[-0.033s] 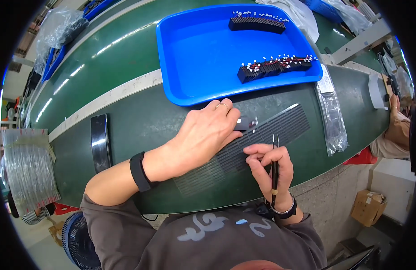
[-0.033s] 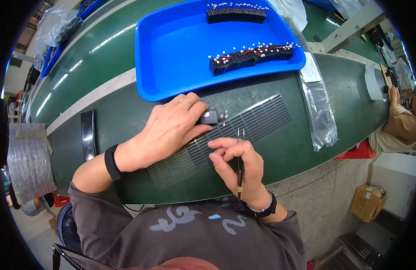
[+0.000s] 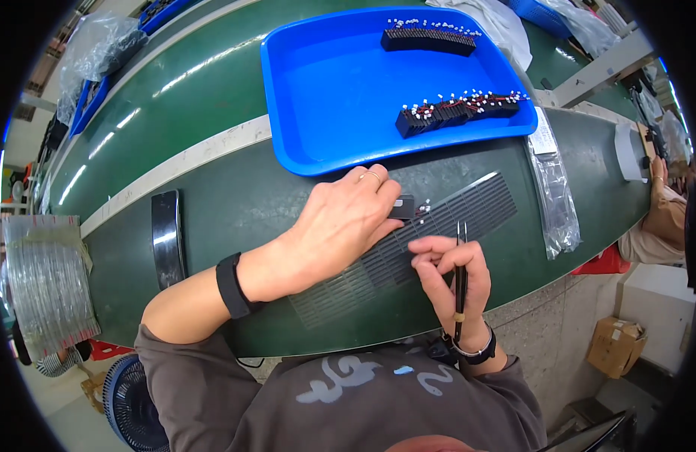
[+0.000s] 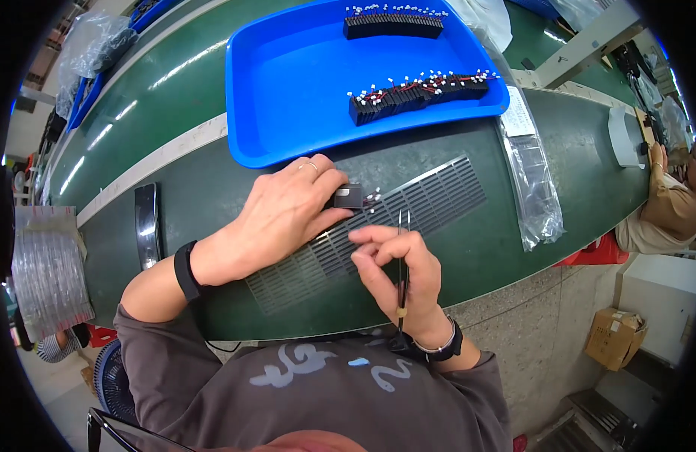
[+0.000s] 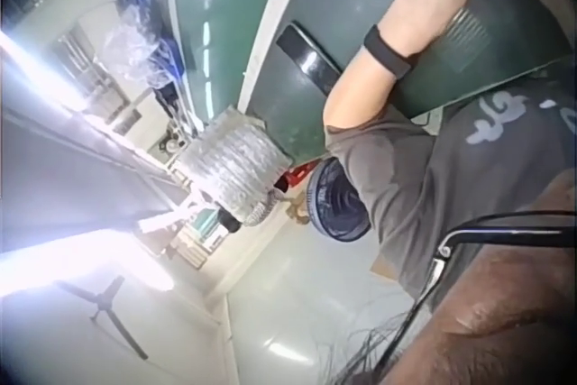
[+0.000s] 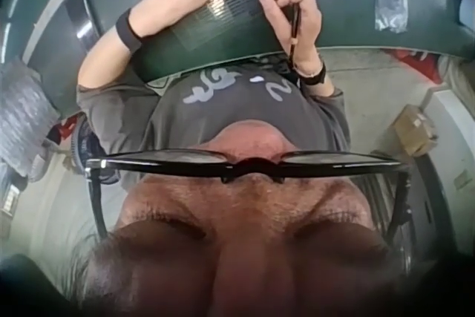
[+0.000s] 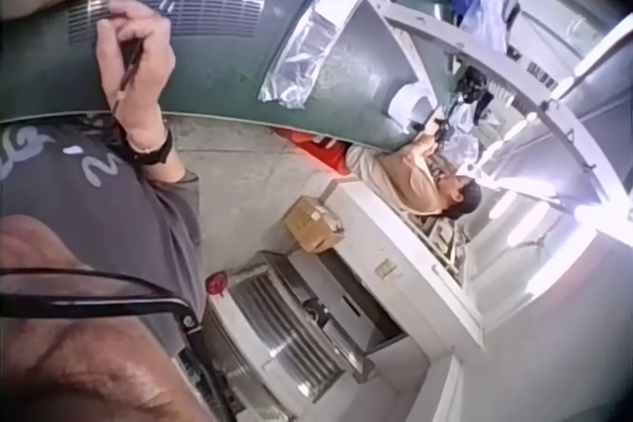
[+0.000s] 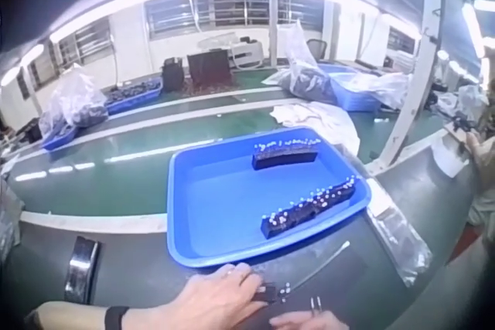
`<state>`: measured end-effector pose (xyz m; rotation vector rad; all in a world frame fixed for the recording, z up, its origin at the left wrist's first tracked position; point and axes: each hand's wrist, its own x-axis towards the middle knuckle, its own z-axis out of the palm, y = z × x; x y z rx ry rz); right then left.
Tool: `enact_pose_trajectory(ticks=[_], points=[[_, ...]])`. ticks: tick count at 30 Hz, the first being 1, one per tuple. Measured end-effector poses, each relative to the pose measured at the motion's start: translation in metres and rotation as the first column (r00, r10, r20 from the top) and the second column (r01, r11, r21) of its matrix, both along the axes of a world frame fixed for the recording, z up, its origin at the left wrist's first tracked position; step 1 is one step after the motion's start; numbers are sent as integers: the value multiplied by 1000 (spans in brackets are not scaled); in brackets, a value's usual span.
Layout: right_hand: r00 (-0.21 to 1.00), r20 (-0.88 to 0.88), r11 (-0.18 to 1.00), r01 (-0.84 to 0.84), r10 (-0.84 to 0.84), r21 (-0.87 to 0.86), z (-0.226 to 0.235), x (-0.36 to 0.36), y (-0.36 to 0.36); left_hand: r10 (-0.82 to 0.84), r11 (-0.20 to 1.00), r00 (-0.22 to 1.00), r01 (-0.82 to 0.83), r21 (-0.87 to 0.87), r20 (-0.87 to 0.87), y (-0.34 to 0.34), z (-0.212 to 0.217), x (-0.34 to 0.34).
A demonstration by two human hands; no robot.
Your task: The person picks up a battery and a plastic housing, then uses tweezers to insert the battery into the housing before placing the unit into a blue tray and repeating the process.
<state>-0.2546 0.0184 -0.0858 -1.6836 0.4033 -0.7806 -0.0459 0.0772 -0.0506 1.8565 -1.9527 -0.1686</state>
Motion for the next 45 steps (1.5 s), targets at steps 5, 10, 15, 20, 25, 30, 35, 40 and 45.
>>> enact_pose_trajectory(ticks=[5,10,15,20,25,30,35,40,45], points=[[998,-29,967,55,-50,247,16,-2,-11,-8,1000,990,10,14,-140,24,18,-3],[998,-28,903,-38,56,429,34,11,-24,22,999,887,-3,41,-462,45,19,-12],[939,-173,878,-198,298,435,26,17,-18,52,998,800,-58,10,-597,51,10,-17],[951,-95,841,-210,294,498,9,13,-18,11,1000,733,-28,-13,-680,54,8,-18],[978,-17,871,-175,206,459,18,20,-5,14,999,736,-40,-24,-677,53,4,-19],[968,-22,857,-211,251,471,19,14,-7,22,1000,718,-22,9,-696,54,3,-17],[926,238,401,-345,293,849,11,12,-8,-38,991,749,-57,-123,-661,54,-1,-24],[881,393,215,-451,262,867,-4,14,-1,-90,978,768,-51,-201,-634,53,-6,-29],[917,345,361,-397,201,844,-3,12,3,-104,977,779,-38,-212,-619,53,-14,-26]])
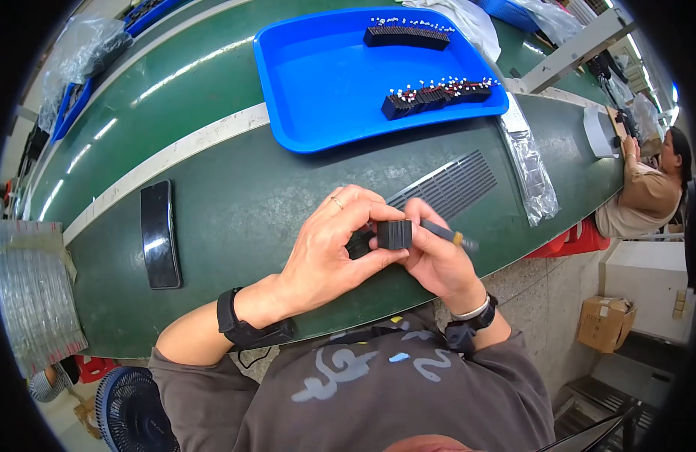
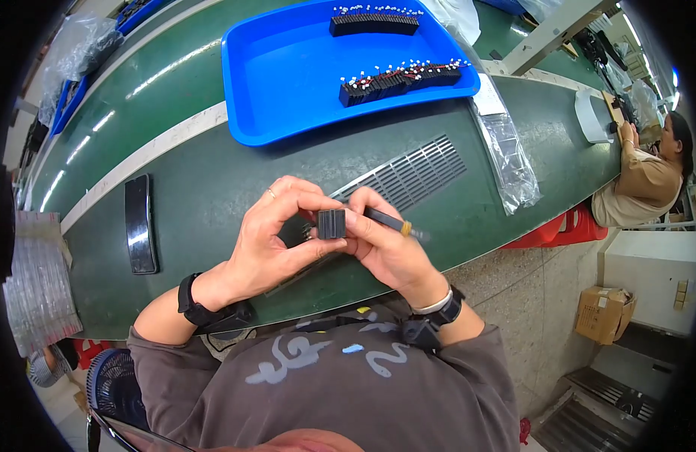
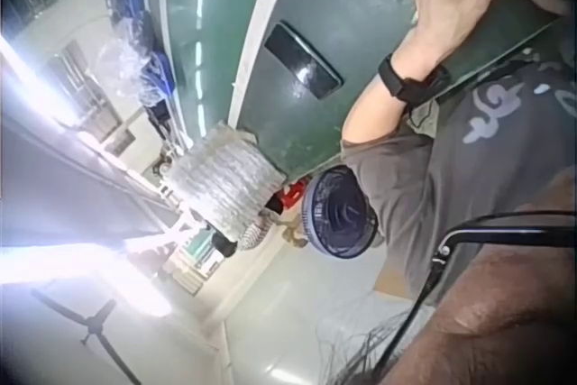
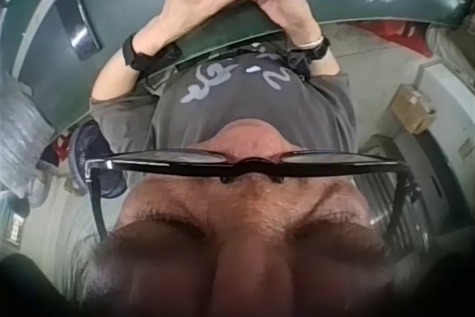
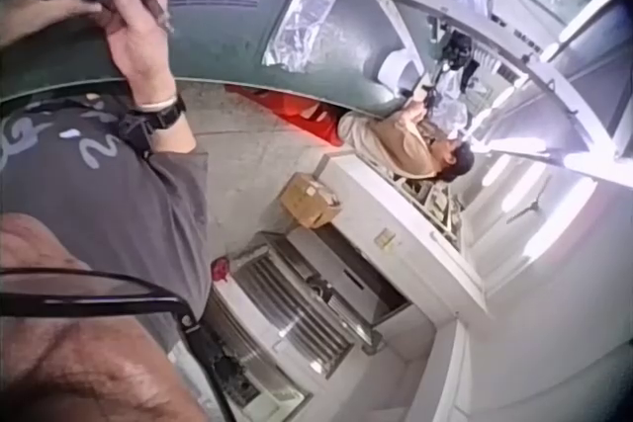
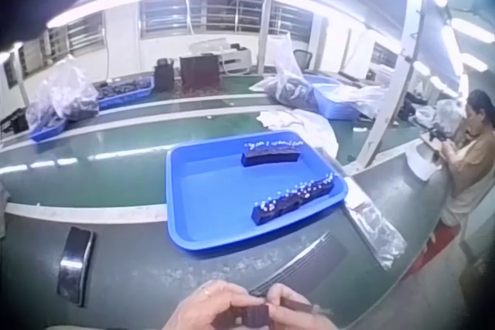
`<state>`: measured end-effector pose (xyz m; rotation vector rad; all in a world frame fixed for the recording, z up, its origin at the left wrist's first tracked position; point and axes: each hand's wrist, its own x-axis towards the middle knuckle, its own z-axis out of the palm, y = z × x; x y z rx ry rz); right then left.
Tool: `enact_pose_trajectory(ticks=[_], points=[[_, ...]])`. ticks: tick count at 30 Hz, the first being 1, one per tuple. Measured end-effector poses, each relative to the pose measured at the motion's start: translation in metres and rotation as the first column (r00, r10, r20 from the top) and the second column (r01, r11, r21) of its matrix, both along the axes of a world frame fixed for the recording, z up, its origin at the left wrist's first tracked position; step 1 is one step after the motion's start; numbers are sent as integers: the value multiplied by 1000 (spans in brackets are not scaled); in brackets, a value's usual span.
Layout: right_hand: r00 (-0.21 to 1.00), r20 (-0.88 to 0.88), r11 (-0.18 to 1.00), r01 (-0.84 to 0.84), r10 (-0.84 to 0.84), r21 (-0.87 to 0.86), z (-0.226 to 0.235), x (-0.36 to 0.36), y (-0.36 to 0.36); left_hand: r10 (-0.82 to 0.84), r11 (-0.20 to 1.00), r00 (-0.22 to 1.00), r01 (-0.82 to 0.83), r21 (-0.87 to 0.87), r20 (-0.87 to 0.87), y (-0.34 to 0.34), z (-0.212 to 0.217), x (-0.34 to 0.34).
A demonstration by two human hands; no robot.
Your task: The person picks up a battery and a plastic housing, then uses tweezers to insert the battery into the housing before placing the unit into a blue tray and repeating the process.
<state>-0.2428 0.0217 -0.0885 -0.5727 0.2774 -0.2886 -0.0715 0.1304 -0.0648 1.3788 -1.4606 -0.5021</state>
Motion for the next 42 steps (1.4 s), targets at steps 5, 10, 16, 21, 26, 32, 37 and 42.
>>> enact_pose_trajectory(ticks=[5,10,16,21,26,32,37,42], points=[[949,58,654,256,-309,-712,-1,3,15,79,989,989,-63,130,-121,2,6,-2],[934,82,490,256,-348,-833,-6,-2,13,37,986,967,6,169,-251,3,7,-4],[878,192,229,315,-438,-921,-1,7,12,24,993,971,5,122,-239,3,0,0],[879,170,221,292,-446,-931,-7,1,14,24,987,988,0,159,-151,6,7,1],[881,144,349,323,-451,-880,-8,0,15,-48,990,951,86,112,-307,3,0,3],[894,183,255,305,-409,-918,-7,-1,12,-54,982,939,111,151,-341,3,-2,4],[894,157,377,329,-420,-866,-9,-1,15,-45,979,923,118,169,-382,4,-2,1],[891,171,387,347,-420,-855,-9,-1,16,-55,983,812,147,113,-580,3,-6,-5]])
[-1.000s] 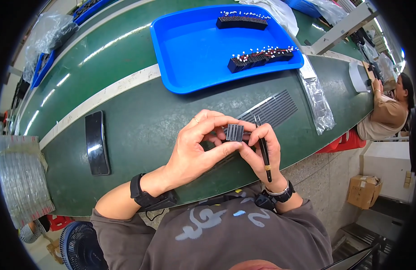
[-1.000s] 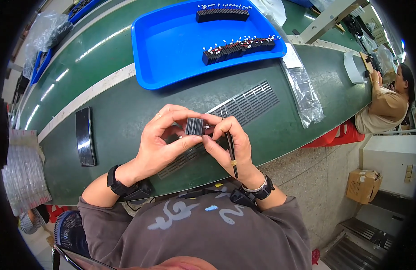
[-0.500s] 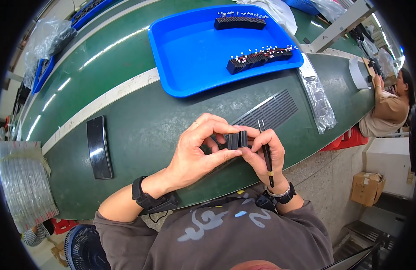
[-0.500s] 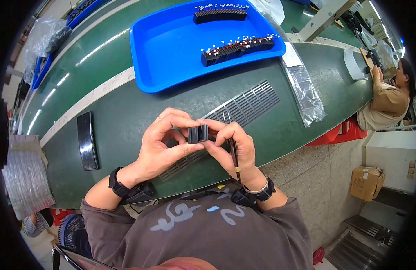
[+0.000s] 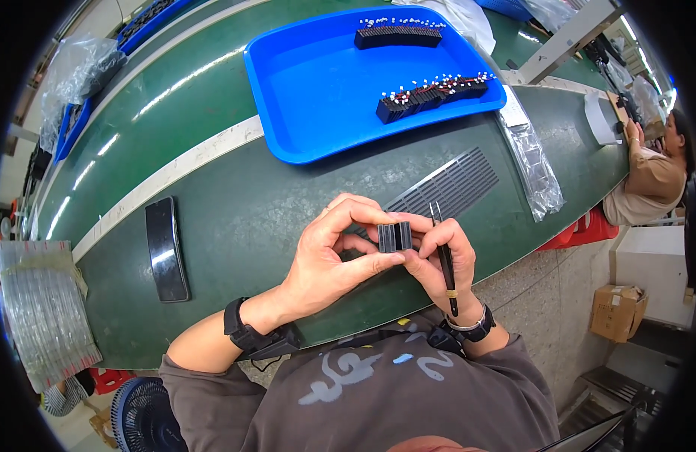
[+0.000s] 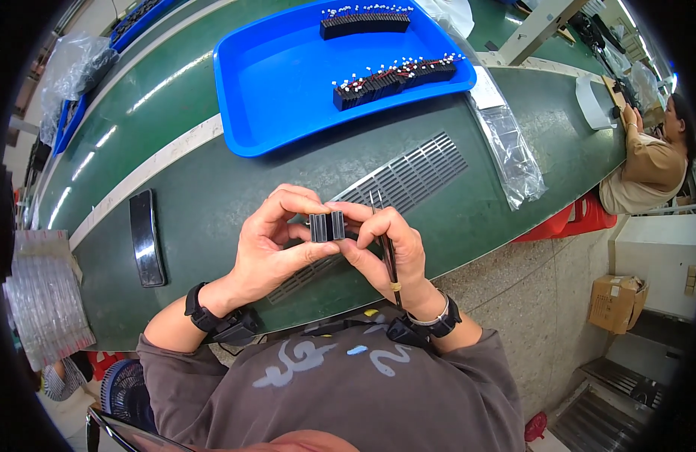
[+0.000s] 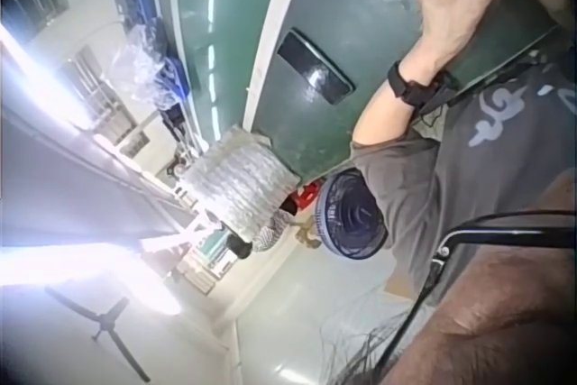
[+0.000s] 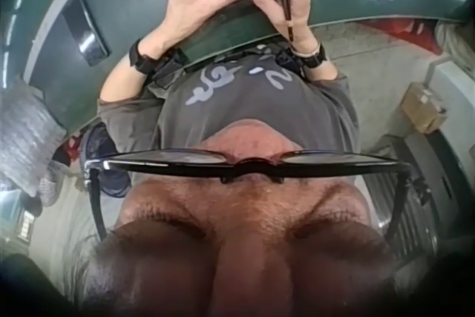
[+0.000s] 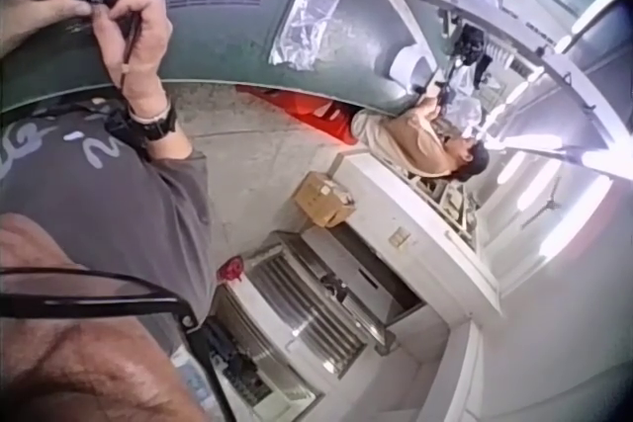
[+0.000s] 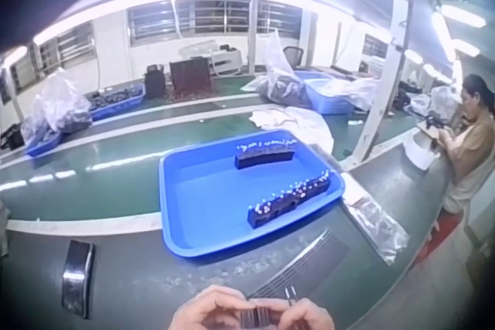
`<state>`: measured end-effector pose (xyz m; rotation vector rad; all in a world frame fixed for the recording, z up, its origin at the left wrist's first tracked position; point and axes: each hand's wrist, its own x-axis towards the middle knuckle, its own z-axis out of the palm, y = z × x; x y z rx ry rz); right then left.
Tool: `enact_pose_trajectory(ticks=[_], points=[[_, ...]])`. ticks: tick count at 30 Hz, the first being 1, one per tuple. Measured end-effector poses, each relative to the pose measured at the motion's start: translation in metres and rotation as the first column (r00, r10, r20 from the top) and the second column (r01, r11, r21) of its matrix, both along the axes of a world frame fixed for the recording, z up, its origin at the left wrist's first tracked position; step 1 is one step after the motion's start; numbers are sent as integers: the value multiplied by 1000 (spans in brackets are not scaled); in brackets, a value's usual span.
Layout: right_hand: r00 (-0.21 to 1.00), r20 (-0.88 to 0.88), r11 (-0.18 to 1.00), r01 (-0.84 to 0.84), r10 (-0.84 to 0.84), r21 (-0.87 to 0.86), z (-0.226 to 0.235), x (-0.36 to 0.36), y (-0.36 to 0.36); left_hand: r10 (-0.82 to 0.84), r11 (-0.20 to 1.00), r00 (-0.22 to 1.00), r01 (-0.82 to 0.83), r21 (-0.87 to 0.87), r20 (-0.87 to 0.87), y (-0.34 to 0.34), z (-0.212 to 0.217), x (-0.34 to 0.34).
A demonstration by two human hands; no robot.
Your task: The person picks up a battery and a plastic housing, then uses tweezers to insert the battery into the housing before placing the unit into a blue tray and repeating the process.
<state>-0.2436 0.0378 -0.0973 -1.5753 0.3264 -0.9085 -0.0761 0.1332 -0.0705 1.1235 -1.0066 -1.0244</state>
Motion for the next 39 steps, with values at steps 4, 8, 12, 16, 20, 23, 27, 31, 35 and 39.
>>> enact_pose_trajectory(ticks=[4,8,12,16,20,23,27,31,35,39], points=[[1000,30,1000,2,-2,16,0,1,0,11,1000,1000,-11,-1,-7,1,3,-1],[1000,-12,1000,13,-13,5,1,0,0,60,998,995,-58,-26,78,2,5,-2],[991,-119,998,66,-68,-24,1,-1,-1,208,961,805,-63,-268,556,1,5,4],[979,-156,988,113,-128,-104,4,-2,0,213,940,632,74,-332,745,-2,4,5],[974,-209,986,57,-89,-155,8,-6,1,193,963,630,25,-268,752,-3,4,2],[974,-207,991,73,-94,-109,8,-8,2,142,972,737,22,-234,661,-4,3,0],[982,-188,998,11,-23,-66,5,-7,-1,3,999,792,29,-43,610,0,6,5],[998,-55,999,21,-20,23,0,0,0,71,996,881,-38,-79,468,-1,5,3],[1000,-19,996,7,-5,88,1,2,1,74,997,761,-37,-71,644,2,6,12],[1000,9,998,6,-7,67,1,3,1,118,987,847,-42,-155,518,-2,6,4]])
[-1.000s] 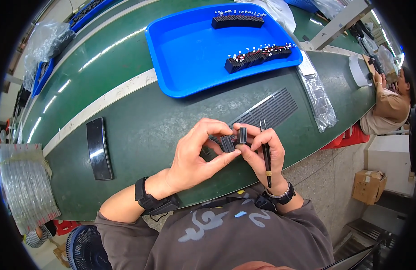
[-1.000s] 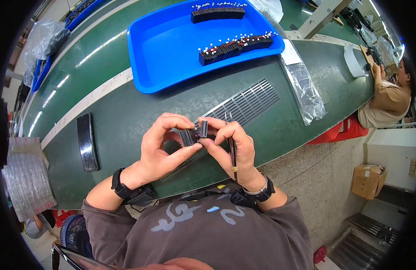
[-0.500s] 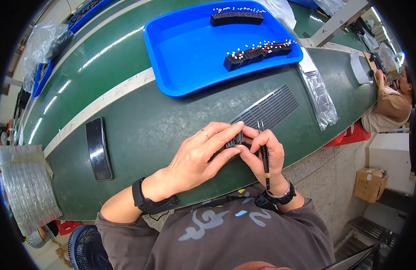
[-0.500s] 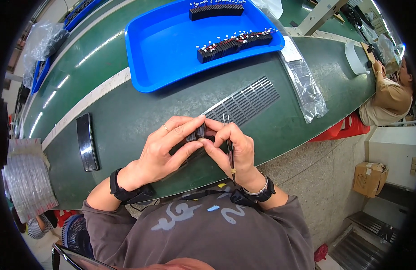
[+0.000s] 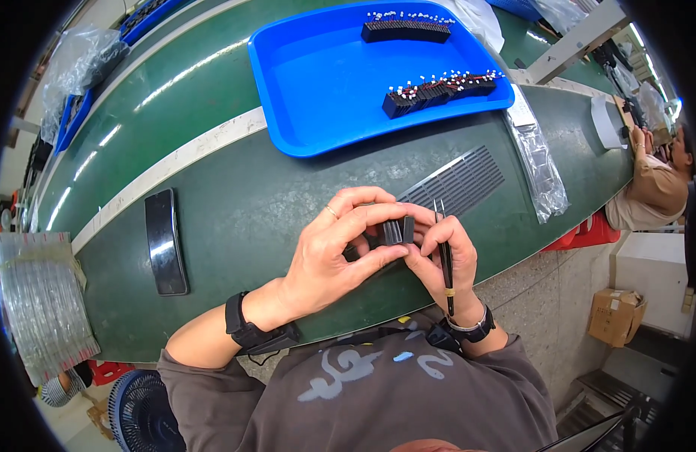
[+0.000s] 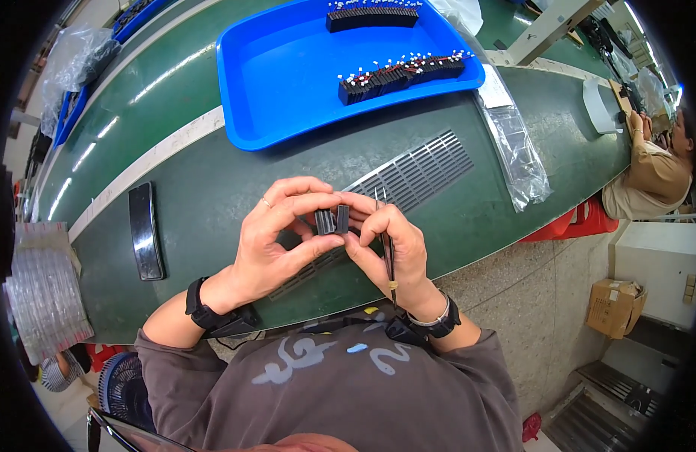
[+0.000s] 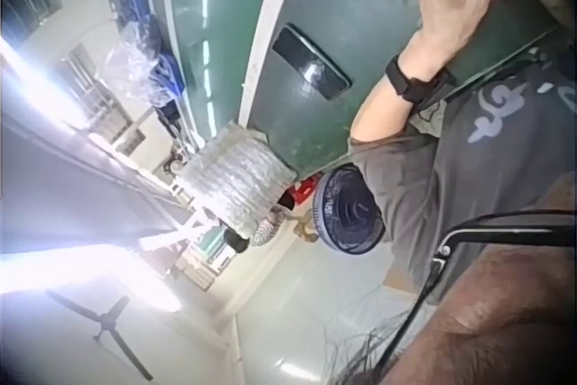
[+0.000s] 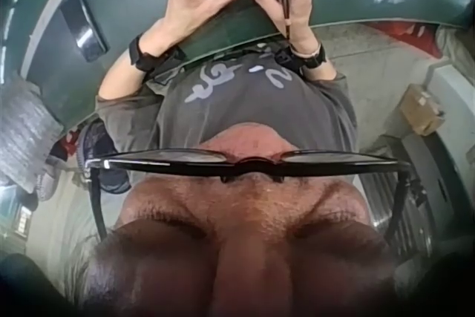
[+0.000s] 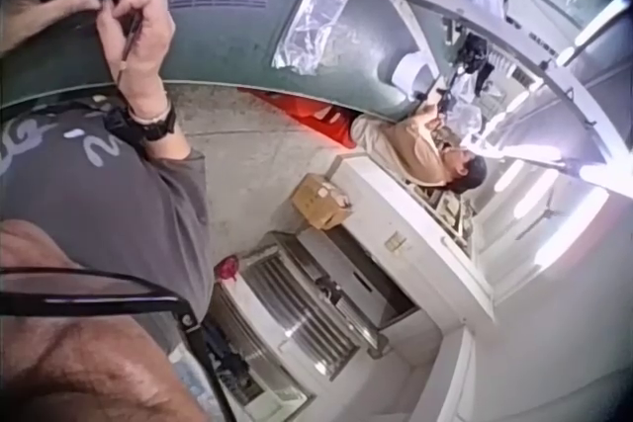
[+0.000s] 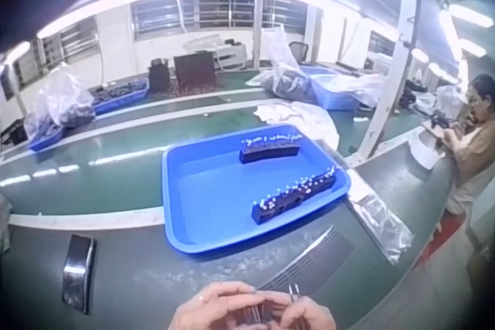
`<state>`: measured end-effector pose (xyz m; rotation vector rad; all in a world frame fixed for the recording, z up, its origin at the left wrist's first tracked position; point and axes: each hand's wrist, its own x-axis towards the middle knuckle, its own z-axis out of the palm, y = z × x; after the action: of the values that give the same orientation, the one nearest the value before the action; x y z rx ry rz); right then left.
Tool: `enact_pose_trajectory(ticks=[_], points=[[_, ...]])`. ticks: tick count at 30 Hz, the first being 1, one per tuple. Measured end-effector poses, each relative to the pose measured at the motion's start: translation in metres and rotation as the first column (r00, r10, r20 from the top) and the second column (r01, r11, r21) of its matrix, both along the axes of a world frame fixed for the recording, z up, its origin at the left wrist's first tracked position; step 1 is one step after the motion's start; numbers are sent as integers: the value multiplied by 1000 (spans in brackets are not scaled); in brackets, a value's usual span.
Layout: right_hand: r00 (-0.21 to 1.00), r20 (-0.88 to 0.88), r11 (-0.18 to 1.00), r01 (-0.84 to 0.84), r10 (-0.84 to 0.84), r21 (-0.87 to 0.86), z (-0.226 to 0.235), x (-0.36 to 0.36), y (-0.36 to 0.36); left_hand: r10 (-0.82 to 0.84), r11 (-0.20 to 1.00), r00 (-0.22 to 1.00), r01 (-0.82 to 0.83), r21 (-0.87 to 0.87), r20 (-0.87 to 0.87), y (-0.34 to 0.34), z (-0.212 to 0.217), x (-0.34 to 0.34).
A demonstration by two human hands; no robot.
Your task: The person picks up a battery and a plastic housing, then uses tweezers to insert the battery into the housing before placing the unit into a blue tray and repeating the process.
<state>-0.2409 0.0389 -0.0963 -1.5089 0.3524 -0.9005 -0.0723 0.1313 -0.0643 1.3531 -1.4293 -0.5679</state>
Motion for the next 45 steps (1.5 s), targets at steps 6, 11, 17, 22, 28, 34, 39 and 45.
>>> enact_pose_trajectory(ticks=[6,11,17,22,28,34,39,45], points=[[992,-124,985,-40,19,-170,0,-6,-3,-52,998,988,56,27,-144,0,-6,-1],[986,-166,932,-29,-34,-361,2,-5,-8,-73,989,908,120,90,-412,2,-11,-5],[987,-153,936,-11,-46,-353,5,-3,-3,-55,980,828,151,127,-558,2,-6,-10],[977,-202,969,22,-74,-246,12,-4,1,6,998,990,4,70,-141,1,0,-4],[972,-222,970,21,-77,-244,10,-6,0,156,960,848,-10,-279,507,-3,1,5],[970,-211,954,49,-116,-297,10,-7,2,110,946,856,66,-317,506,-4,-6,6],[988,-115,961,73,-107,-267,8,-3,0,70,955,935,39,-295,349,-7,2,8],[974,-212,971,34,-86,-237,10,-8,-2,-72,997,997,72,0,42,0,2,6]])
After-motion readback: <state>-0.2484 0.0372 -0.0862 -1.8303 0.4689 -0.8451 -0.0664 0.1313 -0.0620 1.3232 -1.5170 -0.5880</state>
